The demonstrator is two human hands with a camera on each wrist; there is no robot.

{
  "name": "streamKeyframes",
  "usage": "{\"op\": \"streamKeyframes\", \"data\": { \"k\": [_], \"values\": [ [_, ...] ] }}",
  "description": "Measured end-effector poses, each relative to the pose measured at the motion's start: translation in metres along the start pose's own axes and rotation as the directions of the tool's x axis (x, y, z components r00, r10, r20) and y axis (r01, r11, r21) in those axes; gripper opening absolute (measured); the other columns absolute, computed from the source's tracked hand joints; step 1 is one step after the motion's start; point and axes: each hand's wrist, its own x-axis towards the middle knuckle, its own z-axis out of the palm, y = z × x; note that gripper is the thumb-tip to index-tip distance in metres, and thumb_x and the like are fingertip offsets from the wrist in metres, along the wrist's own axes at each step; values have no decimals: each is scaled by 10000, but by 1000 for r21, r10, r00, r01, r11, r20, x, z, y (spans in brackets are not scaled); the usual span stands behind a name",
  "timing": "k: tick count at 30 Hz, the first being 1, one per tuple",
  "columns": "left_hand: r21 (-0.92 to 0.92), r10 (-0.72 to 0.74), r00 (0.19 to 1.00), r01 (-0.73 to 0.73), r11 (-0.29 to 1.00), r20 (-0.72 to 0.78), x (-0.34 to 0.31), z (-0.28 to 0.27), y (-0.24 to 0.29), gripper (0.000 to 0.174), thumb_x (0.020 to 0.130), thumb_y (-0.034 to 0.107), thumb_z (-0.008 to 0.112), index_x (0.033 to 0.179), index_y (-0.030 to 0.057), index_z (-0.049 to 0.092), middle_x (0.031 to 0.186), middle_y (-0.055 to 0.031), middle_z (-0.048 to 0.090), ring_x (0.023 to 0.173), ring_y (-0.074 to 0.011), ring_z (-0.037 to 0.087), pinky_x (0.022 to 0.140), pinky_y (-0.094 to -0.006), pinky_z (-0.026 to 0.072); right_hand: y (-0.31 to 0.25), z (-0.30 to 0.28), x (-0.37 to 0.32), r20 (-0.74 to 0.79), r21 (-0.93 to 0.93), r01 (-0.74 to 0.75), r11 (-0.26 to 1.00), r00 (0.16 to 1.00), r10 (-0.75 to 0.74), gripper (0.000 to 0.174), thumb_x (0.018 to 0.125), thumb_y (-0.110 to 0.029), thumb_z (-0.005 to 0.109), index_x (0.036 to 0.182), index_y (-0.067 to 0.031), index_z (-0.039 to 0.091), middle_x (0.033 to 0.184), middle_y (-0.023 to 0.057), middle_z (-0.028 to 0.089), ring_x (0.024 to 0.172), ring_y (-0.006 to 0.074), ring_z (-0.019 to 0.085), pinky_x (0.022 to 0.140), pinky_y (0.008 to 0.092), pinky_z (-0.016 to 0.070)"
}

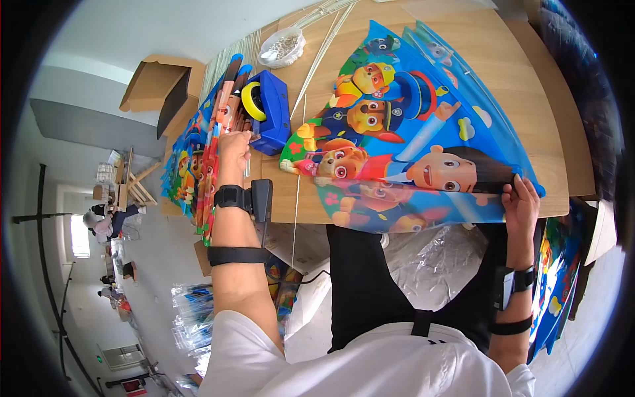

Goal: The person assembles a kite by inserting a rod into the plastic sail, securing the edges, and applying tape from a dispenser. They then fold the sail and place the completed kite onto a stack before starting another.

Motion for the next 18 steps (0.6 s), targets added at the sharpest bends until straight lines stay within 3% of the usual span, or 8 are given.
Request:
{"op": "streamKeyframes", "data": {
  "k": [2, 6, 8, 9, 11, 12, 14, 18],
  "values": [
    [-105, -100, 993, 106, 989, 60, 5, -1, -2, 42, 781, 87, 639, 767, 48, 641, 585, 18, 480, 505, -87, 413, 500, -271, 389, 0, 0, -1, 1, -15, 6, 1000, 1000, -6, 77, 872, -78, 593, 824, -81, 533, 690, 0, 559, 605, 115, 589, 493, 201, 473],
    [-189, -110, 987, 130, 973, 113, 3, 1, 0, 33, 756, 58, 637, 772, 33, 621, 630, -22, 520, 547, -102, 419, 529, -326, 431, 1, -2, 0, 20, -28, 17, 999, 1000, -16, 85, 872, -81, 593, 814, -86, 532, 686, -6, 561, 598, 106, 586, 497, 198, 476],
    [-359, -101, 981, 154, 921, 163, 6, 2, -4, 40, 745, 33, 624, 755, 46, 587, 613, -13, 494, 565, -106, 424, 582, -343, 454, 2, -1, 0, 17, -34, 22, 999, 1000, -22, 86, 873, -83, 593, 812, -87, 533, 685, -8, 561, 596, 104, 585, 500, 197, 477],
    [-360, -101, 981, 155, 920, 164, 8, 1, -11, 40, 745, 33, 624, 755, 46, 587, 613, -13, 494, 565, -106, 424, 582, -343, 454, 2, 0, 0, 12, -39, 28, 999, 1000, -27, 87, 873, -85, 594, 810, -87, 534, 684, -10, 561, 595, 102, 584, 502, 196, 479],
    [-592, -2, 971, 148, 793, 240, 11, -5, -27, 84, 732, 20, 613, 718, 59, 540, 612, -12, 468, 572, -121, 430, 633, -374, 466, 2, 0, -1, 9, -42, 34, 999, 999, -33, 88, 874, -88, 594, 808, -87, 535, 684, -11, 559, 597, 100, 583, 504, 195, 477],
    [-592, -3, 971, 149, 792, 240, 7, -6, -29, 84, 732, 20, 613, 718, 59, 540, 612, -12, 468, 572, -121, 430, 633, -374, 466, 2, 0, -1, 8, -46, 37, 998, 999, -37, 89, 875, -90, 594, 807, -87, 537, 684, -12, 558, 599, 99, 582, 505, 193, 474],
    [-752, 14, 959, 214, 624, 285, -1, -9, -34, 116, 741, 19, 596, 691, 74, 506, 618, -29, 460, 571, -160, 450, 683, -406, 468, 2, 1, -2, 10, -57, 42, 998, 999, -41, 87, 875, -91, 594, 809, -86, 538, 684, -13, 557, 600, 98, 581, 506, 191, 471],
    [-688, -115, 942, 310, 657, 314, -4, -11, -42, 95, 738, 55, 595, 714, 75, 505, 630, -33, 464, 608, -175, 462, 614, -336, 410, 2, 0, -2, 23, -63, 50, 997, 999, -49, 83, 878, -91, 590, 811, -82, 542, 685, -12, 557, 604, 98, 580, 507, 186, 463]
  ]
}}
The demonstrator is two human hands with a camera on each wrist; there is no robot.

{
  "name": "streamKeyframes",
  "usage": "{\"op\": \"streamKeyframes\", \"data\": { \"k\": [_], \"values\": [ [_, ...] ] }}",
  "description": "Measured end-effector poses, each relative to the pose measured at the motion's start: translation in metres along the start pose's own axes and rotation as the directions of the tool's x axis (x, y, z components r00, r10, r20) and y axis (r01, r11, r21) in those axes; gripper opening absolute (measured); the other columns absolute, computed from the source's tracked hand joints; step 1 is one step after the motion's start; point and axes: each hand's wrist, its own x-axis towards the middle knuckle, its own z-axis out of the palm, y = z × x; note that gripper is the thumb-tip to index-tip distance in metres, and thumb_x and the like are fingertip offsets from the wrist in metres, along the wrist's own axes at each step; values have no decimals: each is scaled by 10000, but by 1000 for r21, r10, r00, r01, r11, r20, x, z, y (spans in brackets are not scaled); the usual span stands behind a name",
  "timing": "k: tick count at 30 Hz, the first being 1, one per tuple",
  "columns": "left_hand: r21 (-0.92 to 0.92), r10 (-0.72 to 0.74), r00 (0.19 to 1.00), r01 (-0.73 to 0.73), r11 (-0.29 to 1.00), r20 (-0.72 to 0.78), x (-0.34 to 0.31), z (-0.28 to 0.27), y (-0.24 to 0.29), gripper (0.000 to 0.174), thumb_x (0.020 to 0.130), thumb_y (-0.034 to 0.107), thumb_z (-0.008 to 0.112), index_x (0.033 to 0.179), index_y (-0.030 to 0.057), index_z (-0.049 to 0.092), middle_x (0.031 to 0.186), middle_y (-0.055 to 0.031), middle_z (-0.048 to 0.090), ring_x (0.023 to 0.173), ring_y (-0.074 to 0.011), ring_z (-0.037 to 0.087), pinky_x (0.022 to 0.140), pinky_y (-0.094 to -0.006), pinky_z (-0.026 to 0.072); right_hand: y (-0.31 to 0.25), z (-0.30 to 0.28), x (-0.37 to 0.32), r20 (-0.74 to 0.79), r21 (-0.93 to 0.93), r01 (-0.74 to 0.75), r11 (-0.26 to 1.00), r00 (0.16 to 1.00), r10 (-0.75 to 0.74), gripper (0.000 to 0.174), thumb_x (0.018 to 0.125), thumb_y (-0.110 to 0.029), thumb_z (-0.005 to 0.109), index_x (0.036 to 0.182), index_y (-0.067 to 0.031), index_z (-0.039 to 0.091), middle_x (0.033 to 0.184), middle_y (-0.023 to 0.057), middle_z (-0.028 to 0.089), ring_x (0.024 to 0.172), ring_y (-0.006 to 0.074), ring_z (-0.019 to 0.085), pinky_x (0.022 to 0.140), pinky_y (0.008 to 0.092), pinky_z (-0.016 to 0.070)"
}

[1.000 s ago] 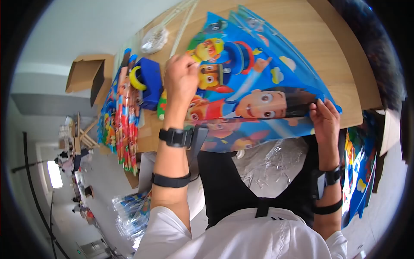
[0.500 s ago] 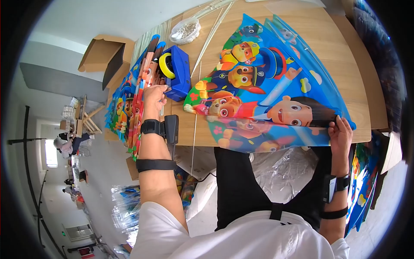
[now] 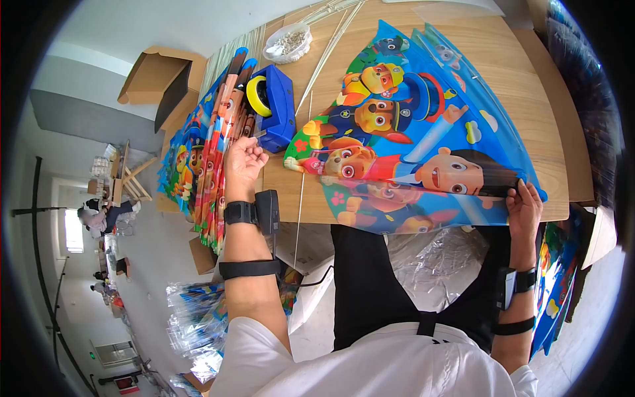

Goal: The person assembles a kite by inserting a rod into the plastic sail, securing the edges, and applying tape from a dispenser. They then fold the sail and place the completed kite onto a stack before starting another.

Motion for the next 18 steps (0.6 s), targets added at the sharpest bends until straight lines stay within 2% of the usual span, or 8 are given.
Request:
{"op": "streamKeyframes", "data": {
  "k": [4, 7, 9, 13, 16, 18],
  "values": [
    [-23, -70, 997, 71, 997, 36, -3, -5, -4, 123, 751, 65, 598, 700, 83, 487, 635, -21, 462, 586, -162, 459, 578, -324, 397, 1, -2, 2, 2, 8, 5, 1000, 1000, -5, 81, 880, -89, 586, 811, -80, 544, 685, -11, 558, 605, 98, 581, 505, 189, 466],
    [1, -97, 992, 97, 995, 78, -7, -5, -7, 83, 771, 88, 598, 751, 72, 518, 690, -35, 493, 665, -181, 485, 629, -332, 401, -1, -1, 0, -1, 2, 0, 1000, 1000, 0, 83, 881, -87, 582, 808, -79, 544, 687, -9, 560, 607, 97, 583, 503, 190, 469],
    [7, -36, 999, 37, 999, -16, -12, -1, -9, 79, 784, 97, 598, 772, 63, 527, 761, -49, 522, 773, -194, 519, 688, -349, 405, -1, -1, 0, 14, -2, -9, 1000, 1000, 9, 83, 881, -83, 580, 806, -78, 543, 690, -8, 561, 608, 96, 584, 500, 192, 471],
    [-26, 26, 999, -25, 999, 22, -10, -1, -15, 94, 759, 98, 615, 764, 63, 527, 810, -53, 546, 826, -194, 530, 726, -376, 407, 0, -1, 0, 19, 18, 0, 1000, 1000, -1, 83, 881, -81, 579, 806, -76, 543, 691, -5, 562, 607, 98, 584, 498, 188, 470],
    [-24, -21, 1000, 21, 999, 0, -10, -1, -15, 90, 766, 104, 604, 777, 60, 526, 824, -60, 551, 851, -207, 540, 742, -376, 413, 0, -1, -1, 20, 23, 0, 1000, 1000, 0, 80, 880, -79, 580, 809, -73, 543, 693, -5, 562, 604, 100, 584, 496, 185, 469],
    [-116, -241, 968, 248, 962, 67, -8, -2, -14, 90, 782, 116, 587, 801, 55, 524, 831, -65, 557, 839, -208, 551, 735, -356, 415, 1, -3, 1, 29, 29, 3, 1000, 1000, -4, 70, 879, -80, 581, 819, -72, 546, 693, -2, 564, 605, 101, 582, 488, 182, 462]
  ]
}}
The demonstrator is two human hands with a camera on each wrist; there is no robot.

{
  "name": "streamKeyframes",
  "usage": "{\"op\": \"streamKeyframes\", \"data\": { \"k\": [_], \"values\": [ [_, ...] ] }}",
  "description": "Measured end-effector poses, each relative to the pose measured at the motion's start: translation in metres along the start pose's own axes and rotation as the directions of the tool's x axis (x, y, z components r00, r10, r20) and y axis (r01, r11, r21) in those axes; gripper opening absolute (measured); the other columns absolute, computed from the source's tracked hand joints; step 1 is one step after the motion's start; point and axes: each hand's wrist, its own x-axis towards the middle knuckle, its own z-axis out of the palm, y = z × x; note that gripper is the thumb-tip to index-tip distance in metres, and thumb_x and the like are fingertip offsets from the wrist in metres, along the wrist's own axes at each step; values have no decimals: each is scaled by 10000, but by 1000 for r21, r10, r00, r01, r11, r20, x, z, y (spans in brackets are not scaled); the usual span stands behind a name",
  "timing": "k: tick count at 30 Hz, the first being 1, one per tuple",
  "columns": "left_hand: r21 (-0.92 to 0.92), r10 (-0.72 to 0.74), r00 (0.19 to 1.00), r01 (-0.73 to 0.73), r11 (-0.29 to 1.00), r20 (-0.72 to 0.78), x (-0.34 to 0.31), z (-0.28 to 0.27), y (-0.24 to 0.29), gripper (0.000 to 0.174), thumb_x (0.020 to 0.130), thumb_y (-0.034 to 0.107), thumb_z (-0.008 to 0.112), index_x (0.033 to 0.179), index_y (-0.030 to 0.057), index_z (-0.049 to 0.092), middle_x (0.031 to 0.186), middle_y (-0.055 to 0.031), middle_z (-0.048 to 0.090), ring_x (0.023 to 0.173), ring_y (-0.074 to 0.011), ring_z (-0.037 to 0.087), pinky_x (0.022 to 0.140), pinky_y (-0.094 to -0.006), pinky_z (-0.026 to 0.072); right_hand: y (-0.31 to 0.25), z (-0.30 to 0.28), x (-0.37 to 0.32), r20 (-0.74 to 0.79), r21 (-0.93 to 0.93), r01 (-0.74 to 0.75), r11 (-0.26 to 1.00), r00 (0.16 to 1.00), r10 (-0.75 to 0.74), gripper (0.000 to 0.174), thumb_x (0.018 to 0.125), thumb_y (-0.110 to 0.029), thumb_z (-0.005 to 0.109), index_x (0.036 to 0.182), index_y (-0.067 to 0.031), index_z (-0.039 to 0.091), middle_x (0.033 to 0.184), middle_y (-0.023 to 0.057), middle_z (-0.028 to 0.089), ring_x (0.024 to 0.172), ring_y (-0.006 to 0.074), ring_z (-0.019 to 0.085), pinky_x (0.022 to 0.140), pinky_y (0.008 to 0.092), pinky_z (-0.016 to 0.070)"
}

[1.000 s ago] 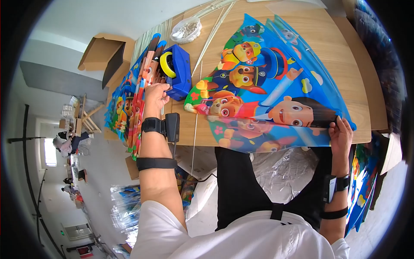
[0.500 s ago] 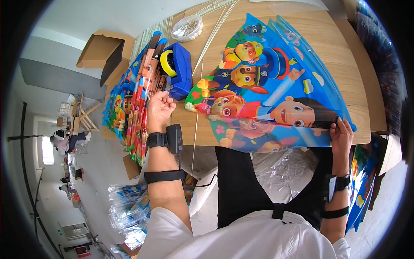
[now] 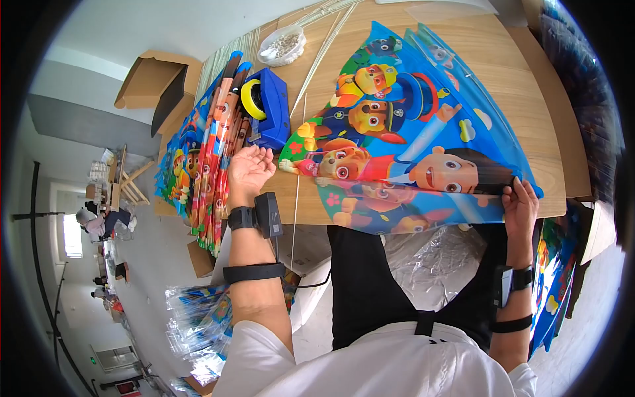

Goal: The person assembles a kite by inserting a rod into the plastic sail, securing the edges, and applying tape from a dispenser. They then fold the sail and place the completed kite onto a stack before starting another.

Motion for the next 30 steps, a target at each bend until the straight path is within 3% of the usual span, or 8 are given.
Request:
{"op": "streamKeyframes", "data": {
  "k": [4, 7, 9, 11, 15, 17, 24, 30],
  "values": [
    [-42, -300, 953, 299, 953, -32, 28, -16, -11, 111, 840, 145, 544, 842, 37, 518, 828, -83, 564, 785, -232, 560, 695, -357, 413, 0, -2, 0, -35, 13, -7, 1000, 999, 7, 61, 873, -74, 588, 828, -66, 548, 705, 5, 565, 610, 102, 581, 470, 184, 447],
    [192, 3, 996, -22, 981, 95, 8, -11, -40, 80, 858, 119, 567, 873, 43, 545, 783, -48, 569, 719, -160, 555, 631, -272, 432, -6, 2, -4, -69, 25, -57, 998, 996, 58, 61, 846, -51, 612, 837, -60, 552, 715, 20, 556, 612, 115, 582, 435, 190, 413],
    [380, 256, 922, -356, 854, 290, -15, 23, -52, 74, 844, 88, 597, 887, 39, 562, 759, -35, 568, 685, -120, 538, 574, -223, 424, -5, -1, -4, -36, 60, -69, 996, 997, 72, 68, 837, -51, 621, 869, -58, 561, 718, 20, 554, 601, 120, 581, 436, 196, 417],
    [391, 253, 889, -403, 828, 381, -33, 69, -60, 59, 811, 43, 627, 855, 29, 591, 709, -26, 575, 614, -90, 527, 512, -193, 402, -6, 0, -8, -30, 97, -70, 993, 997, 73, 80, 828, -63, 638, 870, -51, 571, 718, 22, 562, 629, 128, 604, 478, 202, 461],
    [541, 103, 785, -508, 670, 610, -74, 171, -96, 49, 799, 20, 616, 845, 12, 605, 705, 1, 558, 592, -61, 469, 511, -200, 366, -4, -2, -13, -1, 162, -39, 986, 999, 39, 43, 841, -56, 617, 876, -38, 600, 744, 16, 594, 629, 117, 605, 544, 222, 501],
    [569, -54, 631, -654, 498, 774, -100, 224, -129, 45, 785, 13, 608, 825, -6, 613, 712, 3, 567, 609, -54, 474, 533, -210, 377, -4, -2, -15, 11, 213, -41, 976, 999, 39, 32, 845, -50, 609, 874, -35, 607, 747, 21, 602, 631, 117, 608, 548, 219, 499],
    [398, -388, 271, -868, 296, 881, -120, 335, -239, 56, 746, 15, 616, 760, -37, 632, 654, -38, 599, 633, -78, 533, 588, -240, 444, -4, -5, -16, 69, 272, -43, 961, 997, 25, 58, 858, -37, 582, 900, -11, 610, 771, 33, 618, 663, 114, 621, 564, 215, 505],
    [477, -480, 329, -850, 225, 813, -108, 354, -265, 43, 736, 10, 626, 746, -31, 637, 642, -46, 598, 618, -82, 532, 574, -238, 444, -7, -6, -17, 105, 295, -78, 952, 993, 49, 99, 873, -57, 562, 931, 5, 612, 793, 42, 626, 674, 109, 620, 583, 215, 499]
  ]
}}
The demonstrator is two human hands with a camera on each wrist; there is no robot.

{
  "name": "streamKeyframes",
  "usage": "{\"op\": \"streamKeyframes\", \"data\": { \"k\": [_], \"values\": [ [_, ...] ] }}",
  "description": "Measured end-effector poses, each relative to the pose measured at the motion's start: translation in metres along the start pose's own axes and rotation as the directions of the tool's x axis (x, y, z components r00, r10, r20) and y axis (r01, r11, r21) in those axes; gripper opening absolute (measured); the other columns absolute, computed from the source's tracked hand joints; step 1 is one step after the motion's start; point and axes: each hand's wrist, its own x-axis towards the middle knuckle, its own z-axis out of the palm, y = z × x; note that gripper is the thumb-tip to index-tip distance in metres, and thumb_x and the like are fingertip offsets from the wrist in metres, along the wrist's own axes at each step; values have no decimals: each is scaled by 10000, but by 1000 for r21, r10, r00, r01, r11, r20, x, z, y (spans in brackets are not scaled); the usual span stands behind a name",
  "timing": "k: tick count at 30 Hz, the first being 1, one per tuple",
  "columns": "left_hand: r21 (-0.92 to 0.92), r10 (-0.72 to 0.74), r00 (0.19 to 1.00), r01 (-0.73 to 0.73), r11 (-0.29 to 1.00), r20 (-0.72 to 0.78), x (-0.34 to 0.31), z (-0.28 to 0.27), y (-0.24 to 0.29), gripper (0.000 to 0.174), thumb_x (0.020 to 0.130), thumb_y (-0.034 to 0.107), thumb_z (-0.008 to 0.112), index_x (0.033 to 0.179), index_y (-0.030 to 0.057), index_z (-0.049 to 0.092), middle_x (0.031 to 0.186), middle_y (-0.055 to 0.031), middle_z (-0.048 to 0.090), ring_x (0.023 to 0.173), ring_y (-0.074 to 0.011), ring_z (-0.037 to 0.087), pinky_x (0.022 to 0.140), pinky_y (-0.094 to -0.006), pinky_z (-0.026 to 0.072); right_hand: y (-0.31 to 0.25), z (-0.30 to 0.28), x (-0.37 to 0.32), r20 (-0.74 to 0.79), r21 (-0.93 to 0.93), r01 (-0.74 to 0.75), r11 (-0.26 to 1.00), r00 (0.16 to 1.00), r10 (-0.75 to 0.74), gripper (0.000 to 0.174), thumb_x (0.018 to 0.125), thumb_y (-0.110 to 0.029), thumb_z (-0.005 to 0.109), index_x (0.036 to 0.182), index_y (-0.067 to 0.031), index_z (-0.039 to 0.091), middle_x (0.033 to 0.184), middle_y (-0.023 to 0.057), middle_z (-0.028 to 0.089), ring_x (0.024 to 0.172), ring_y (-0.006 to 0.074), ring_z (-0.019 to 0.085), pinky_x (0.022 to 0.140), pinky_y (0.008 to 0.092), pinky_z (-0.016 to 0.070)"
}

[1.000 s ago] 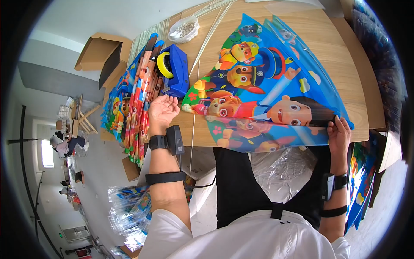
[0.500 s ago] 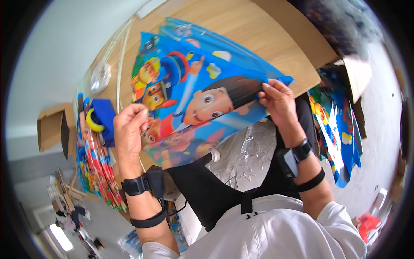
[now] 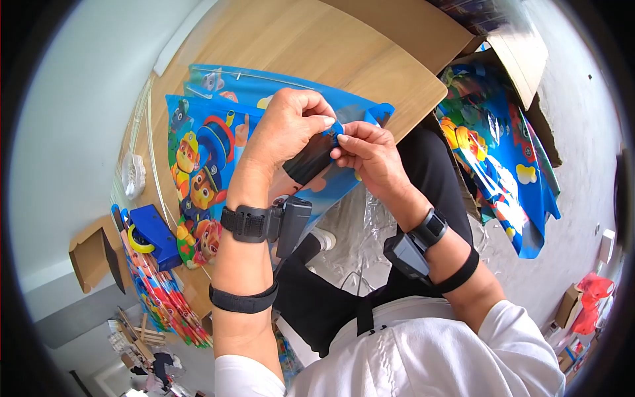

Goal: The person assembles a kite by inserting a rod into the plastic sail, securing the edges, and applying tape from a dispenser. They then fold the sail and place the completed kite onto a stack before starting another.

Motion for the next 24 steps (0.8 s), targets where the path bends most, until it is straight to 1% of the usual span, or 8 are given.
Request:
{"op": "streamKeyframes", "data": {
  "k": [8, 15, 18, 19, 20, 21, 23, 24],
  "values": [
    [43, -52, 999, 51, 998, 12, 3, 5, -4, 49, 744, 17, 629, 759, -29, 631, 653, -56, 613, 623, -92, 553, 578, -248, 459, 0, -1, 1, 16, 66, -19, 998, 1000, 18, 86, 857, -57, 575, 906, 2, 612, 774, 42, 619, 685, 104, 615, 585, 207, 484],
    [108, -12, 999, 8, 994, 37, 5, 7, -6, 64, 728, 16, 630, 767, -34, 623, 663, -69, 623, 612, -111, 569, 580, -255, 471, 2, 3, 1, -63, 5, 16, 1000, 998, -16, 74, 831, -87, 634, 816, -16, 621, 690, 28, 607, 614, 96, 603, 521, 199, 460],
    [206, -5, 1000, 0, 979, 23, 3, 7, -5, 115, 716, 43, 642, 800, -34, 625, 719, -91, 632, 671, -141, 590, 641, -274, 485, 2, 2, 2, -57, -1, 15, 1000, 998, -15, 84, 831, -95, 638, 794, -21, 622, 681, 27, 607, 605, 94, 601, 516, 198, 458],
    [332, 185, 980, -149, 931, -77, 5, 8, -11, 140, 711, 60, 649, 813, -33, 625, 754, -103, 634, 716, -152, 595, 682, -284, 485, 2, 2, 2, -50, 4, 10, 1000, 999, -10, 88, 832, -98, 636, 790, -22, 623, 683, 28, 607, 609, 94, 602, 520, 198, 458],
    [465, 377, 914, -272, 843, -149, 6, 8, -15, 165, 706, 76, 656, 826, -33, 624, 789, -115, 636, 761, -164, 599, 722, -293, 485, 1, 2, 1, -50, 5, 10, 1000, 999, -10, 88, 832, -98, 636, 790, -22, 623, 683, 28, 607, 609, 94, 602, 520, 198, 458],
    [465, 377, 914, -272, 842, -149, 7, 5, -13, 165, 706, 76, 656, 826, -33, 624, 789, -115, 636, 761, -164, 599, 722, -293, 485, 1, 3, 0, -35, -4, 17, 1000, 999, -17, 92, 835, -102, 632, 794, -21, 624, 683, 29, 607, 609, 95, 602, 525, 196, 458],
    [294, 223, 971, -240, 925, 92, 9, -4, -9, 241, 703, 105, 672, 917, -1, 637, 842, -64, 617, 860, -142, 556, 754, -307, 448, 1, 3, -1, -22, -12, 23, 1000, 999, -23, 96, 838, -107, 629, 797, -21, 625, 683, 30, 607, 609, 95, 602, 530, 194, 458],
    [294, 222, 971, -240, 925, 92, 10, -7, -6, 241, 703, 105, 672, 917, -1, 637, 842, -64, 617, 860, -142, 556, 754, -307, 448, 1, 3, -1, -17, -7, 29, 1000, 999, -29, 102, 842, -114, 624, 802, -20, 626, 684, 30, 607, 608, 94, 600, 533, 194, 457]
  ]
}}
